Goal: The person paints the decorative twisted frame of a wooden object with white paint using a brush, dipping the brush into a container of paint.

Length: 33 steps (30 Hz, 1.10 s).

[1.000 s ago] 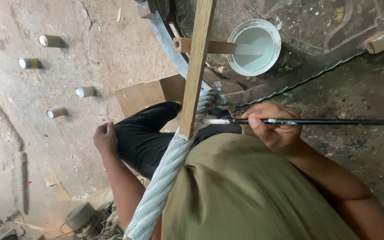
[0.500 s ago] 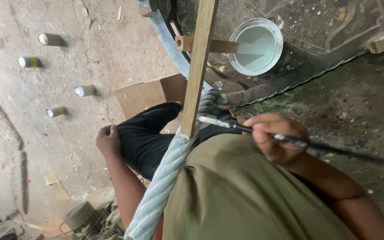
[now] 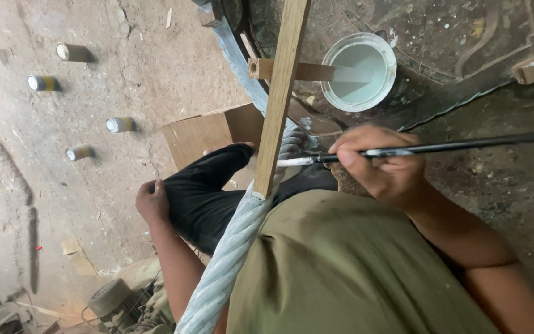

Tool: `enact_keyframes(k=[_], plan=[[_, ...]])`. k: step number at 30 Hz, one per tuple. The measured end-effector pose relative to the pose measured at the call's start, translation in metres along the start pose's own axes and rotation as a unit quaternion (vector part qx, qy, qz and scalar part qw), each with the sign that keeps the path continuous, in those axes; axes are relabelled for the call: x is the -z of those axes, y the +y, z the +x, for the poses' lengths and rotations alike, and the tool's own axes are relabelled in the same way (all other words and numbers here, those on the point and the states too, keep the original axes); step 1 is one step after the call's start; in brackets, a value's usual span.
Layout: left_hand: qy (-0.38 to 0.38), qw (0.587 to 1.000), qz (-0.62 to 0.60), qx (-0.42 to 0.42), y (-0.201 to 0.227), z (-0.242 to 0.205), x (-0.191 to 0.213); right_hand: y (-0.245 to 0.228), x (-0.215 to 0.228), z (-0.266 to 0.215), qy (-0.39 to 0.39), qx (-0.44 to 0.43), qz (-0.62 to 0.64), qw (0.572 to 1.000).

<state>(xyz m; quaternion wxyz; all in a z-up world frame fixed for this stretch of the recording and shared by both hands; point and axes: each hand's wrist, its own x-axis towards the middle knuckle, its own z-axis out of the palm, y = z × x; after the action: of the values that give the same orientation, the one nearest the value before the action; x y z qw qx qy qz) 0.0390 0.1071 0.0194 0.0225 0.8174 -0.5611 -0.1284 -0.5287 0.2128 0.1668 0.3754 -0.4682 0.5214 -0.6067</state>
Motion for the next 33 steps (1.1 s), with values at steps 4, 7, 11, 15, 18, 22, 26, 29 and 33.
enact_keyframes(k=[4,7,11,15,18,22,26,29,33], plan=[[0.004,1.000,-0.010,0.016,-0.003,0.000,-0.002,-0.007,0.004,0.016,-0.016,-0.006,-0.005,1.000],[0.000,1.000,-0.014,0.010,0.001,0.000,0.001,-0.010,0.003,0.023,-0.031,-0.013,0.018,0.999],[-0.001,0.999,-0.026,0.022,0.007,0.002,0.004,-0.015,0.008,0.029,-0.048,-0.002,-0.015,0.999],[-0.008,0.998,-0.047,0.050,0.010,0.004,0.006,-0.015,-0.001,0.028,-0.059,-0.006,0.002,0.998],[-0.012,0.997,-0.060,0.050,0.015,0.002,0.010,-0.005,0.003,0.023,-0.085,0.005,-0.017,0.996],[-0.024,0.998,-0.058,0.032,0.026,-0.001,0.017,-0.028,-0.001,0.031,-0.066,0.005,-0.027,0.997],[-0.034,0.998,-0.059,0.008,0.032,-0.004,0.021,-0.023,-0.022,0.028,-0.037,0.029,0.046,0.998],[-0.056,0.997,-0.049,0.017,0.039,-0.002,0.028,-0.024,0.002,0.022,-0.023,0.061,0.019,0.998],[-0.069,0.997,-0.023,0.019,0.014,0.009,0.018,-0.026,0.062,0.002,0.090,0.139,-0.147,0.975]])
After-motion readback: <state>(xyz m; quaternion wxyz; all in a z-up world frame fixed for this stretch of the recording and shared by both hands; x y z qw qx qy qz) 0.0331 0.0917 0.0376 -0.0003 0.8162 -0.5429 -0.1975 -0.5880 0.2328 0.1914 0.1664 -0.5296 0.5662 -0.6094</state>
